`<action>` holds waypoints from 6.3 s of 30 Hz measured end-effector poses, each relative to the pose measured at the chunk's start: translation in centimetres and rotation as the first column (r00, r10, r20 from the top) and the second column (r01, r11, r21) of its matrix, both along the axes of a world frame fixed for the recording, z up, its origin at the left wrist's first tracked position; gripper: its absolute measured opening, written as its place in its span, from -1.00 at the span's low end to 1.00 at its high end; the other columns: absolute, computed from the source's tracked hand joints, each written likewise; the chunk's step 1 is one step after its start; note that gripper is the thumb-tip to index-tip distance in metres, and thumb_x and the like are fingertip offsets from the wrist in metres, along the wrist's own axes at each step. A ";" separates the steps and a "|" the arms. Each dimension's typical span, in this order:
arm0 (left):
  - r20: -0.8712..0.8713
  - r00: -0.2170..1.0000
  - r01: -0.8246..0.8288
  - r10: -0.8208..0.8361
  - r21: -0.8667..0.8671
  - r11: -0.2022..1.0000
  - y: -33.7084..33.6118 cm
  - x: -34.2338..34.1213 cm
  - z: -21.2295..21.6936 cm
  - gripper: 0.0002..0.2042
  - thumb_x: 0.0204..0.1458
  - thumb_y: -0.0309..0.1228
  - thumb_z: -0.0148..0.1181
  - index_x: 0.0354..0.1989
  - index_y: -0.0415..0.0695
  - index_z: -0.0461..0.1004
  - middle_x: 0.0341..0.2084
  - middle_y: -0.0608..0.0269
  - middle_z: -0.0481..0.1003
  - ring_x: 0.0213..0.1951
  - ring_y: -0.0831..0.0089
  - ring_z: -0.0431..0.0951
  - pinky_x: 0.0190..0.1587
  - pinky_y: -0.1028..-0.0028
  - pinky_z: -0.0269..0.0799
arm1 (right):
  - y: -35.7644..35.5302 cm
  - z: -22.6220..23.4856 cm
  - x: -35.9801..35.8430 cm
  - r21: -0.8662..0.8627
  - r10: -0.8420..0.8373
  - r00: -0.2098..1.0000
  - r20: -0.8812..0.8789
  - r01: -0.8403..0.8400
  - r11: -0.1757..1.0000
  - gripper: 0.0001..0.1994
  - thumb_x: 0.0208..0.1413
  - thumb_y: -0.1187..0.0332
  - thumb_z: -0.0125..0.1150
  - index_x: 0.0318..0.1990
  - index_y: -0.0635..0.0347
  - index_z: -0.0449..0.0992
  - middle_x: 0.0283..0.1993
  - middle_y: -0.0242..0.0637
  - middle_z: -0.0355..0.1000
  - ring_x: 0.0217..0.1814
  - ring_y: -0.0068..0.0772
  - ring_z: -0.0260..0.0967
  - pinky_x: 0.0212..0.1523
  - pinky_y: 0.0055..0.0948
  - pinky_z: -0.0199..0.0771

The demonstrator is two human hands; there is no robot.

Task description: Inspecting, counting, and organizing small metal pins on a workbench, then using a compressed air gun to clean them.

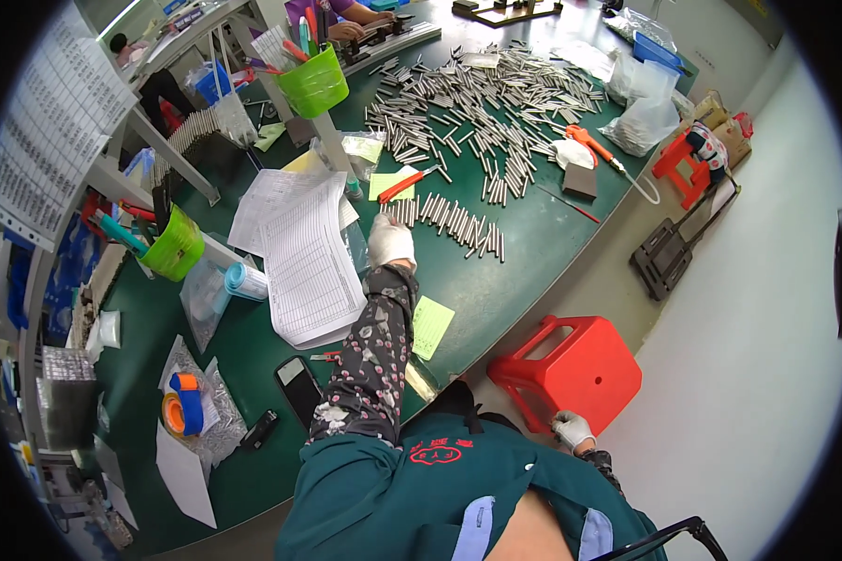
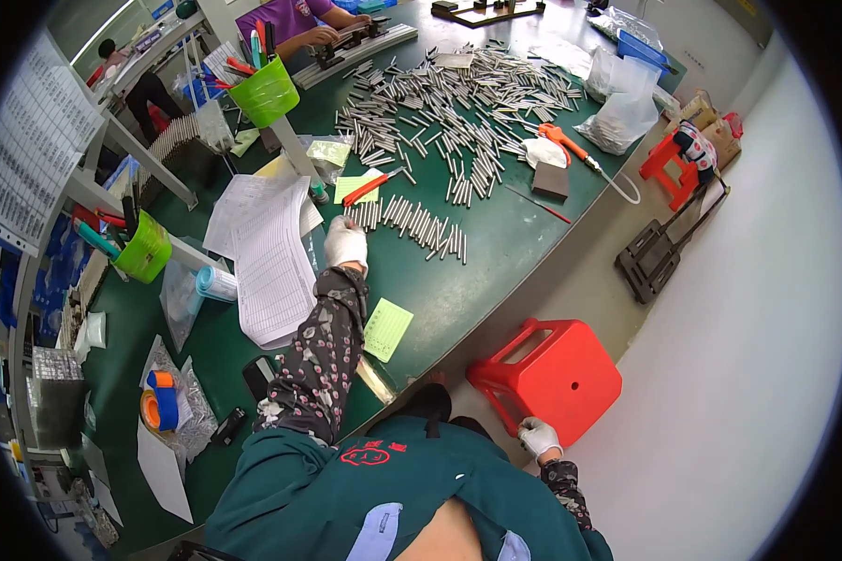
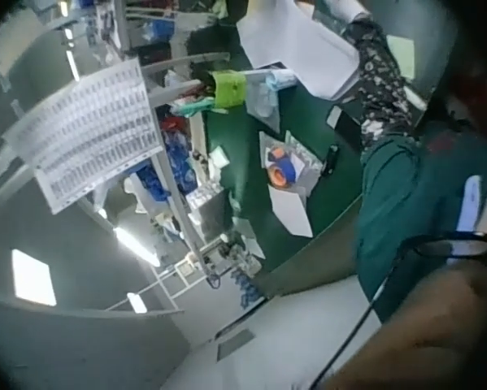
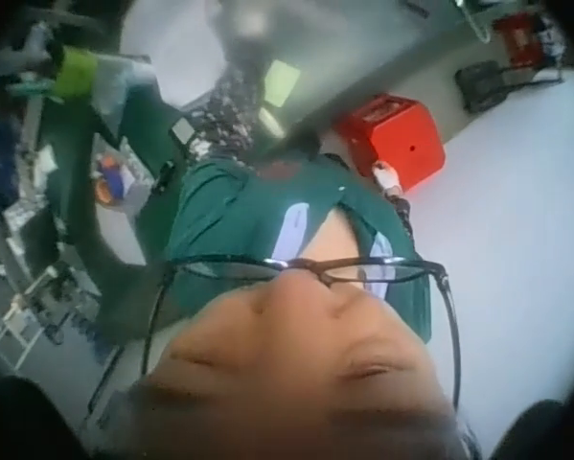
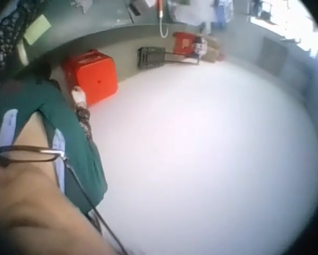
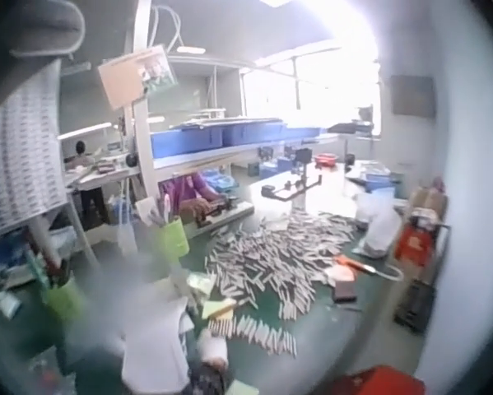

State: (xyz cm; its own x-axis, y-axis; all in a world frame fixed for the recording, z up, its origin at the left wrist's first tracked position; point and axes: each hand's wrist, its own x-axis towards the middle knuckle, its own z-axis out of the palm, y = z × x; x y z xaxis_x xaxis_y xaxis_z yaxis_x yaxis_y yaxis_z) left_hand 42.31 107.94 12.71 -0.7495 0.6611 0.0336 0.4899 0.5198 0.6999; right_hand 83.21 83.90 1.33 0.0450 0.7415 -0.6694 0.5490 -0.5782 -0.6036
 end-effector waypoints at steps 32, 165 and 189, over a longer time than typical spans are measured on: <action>-0.108 0.994 -0.001 0.014 0.124 0.992 -2.1 2.9 1.6 -0.93 -0.09 -0.49 0.06 -0.42 -0.17 0.36 -0.53 0.09 0.42 -0.43 0.20 0.47 -0.35 0.38 0.38 | 37.7 2.3 1.4 -0.123 0.989 0.044 -0.143 -0.992 0.026 -0.85 -0.13 0.33 0.12 -0.37 0.13 0.49 -0.52 -0.14 0.44 -0.54 -0.21 0.37 -0.51 -0.35 0.35; 0.817 0.039 -0.979 0.575 0.146 -0.140 -71.6 8.2 1.3 -0.84 0.06 -0.40 0.02 -0.23 -0.17 0.38 -0.46 0.15 0.46 -0.50 0.43 0.49 -0.43 0.50 0.47 | -29.4 9.9 -60.3 -0.420 0.194 0.620 -0.760 -0.696 0.582 -0.85 0.12 0.23 0.02 -0.29 -0.02 0.19 -0.26 -0.14 0.37 -0.31 -0.15 0.40 -0.67 -0.56 0.27; 0.748 0.409 -0.817 0.523 0.046 0.574 -96.9 -21.9 0.1 -0.89 0.05 -0.48 0.03 -0.26 -0.18 0.38 -0.48 0.30 0.44 -0.49 0.61 0.43 -0.42 0.63 0.37 | -38.0 10.6 -60.1 0.363 0.149 0.836 -0.528 0.064 0.929 -0.72 -0.02 0.46 0.13 -0.19 0.09 0.17 -0.30 -0.33 0.39 -0.54 -0.53 0.33 -0.72 -0.63 0.22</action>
State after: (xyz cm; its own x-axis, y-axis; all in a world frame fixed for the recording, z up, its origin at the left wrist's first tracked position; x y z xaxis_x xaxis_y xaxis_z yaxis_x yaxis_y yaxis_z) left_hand 20.41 11.06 12.81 -0.8605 -0.0332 -0.5084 -0.5086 0.1135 0.8535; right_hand 23.08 45.89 11.92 -0.2800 0.9218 -0.2681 0.0932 -0.2518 -0.9633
